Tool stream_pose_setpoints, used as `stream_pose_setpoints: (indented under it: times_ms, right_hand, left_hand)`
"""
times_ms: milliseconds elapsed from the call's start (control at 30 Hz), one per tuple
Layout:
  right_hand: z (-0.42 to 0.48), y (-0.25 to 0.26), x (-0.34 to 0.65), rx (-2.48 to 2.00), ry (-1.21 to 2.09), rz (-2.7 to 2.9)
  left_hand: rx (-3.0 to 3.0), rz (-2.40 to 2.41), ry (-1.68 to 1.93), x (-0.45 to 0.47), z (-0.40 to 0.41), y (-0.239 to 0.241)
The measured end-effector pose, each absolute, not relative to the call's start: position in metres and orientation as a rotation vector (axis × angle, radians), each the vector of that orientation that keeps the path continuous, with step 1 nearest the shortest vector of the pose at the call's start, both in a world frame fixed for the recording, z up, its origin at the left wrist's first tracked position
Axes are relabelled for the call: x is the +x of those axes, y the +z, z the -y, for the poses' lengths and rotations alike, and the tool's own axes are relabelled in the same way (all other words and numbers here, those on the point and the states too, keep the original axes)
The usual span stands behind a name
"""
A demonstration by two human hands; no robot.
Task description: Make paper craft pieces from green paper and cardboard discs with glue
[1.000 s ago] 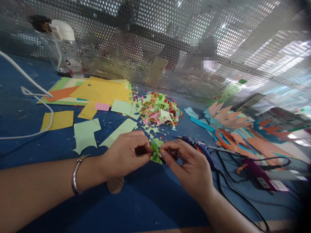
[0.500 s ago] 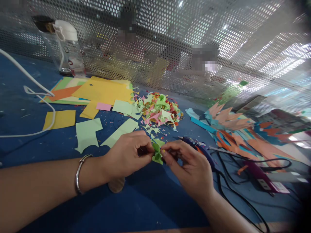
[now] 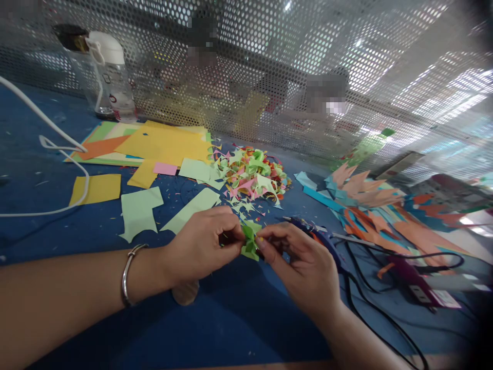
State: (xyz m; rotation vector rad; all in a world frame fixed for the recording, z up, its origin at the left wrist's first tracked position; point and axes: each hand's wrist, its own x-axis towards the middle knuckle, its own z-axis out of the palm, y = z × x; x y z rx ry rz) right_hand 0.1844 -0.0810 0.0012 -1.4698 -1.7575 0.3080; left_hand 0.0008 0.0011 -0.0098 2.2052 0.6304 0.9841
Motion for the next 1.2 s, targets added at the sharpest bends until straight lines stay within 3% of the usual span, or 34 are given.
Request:
stream_pose_setpoints:
  times_ms: [1200]
  right_hand:
    - [0.0796, -0.0035, 0.1861, -1.634, 0.453, 1.677]
  left_hand:
    - [2.131, -0.734, 1.061, -0.0012, -0.0061, -0.0083]
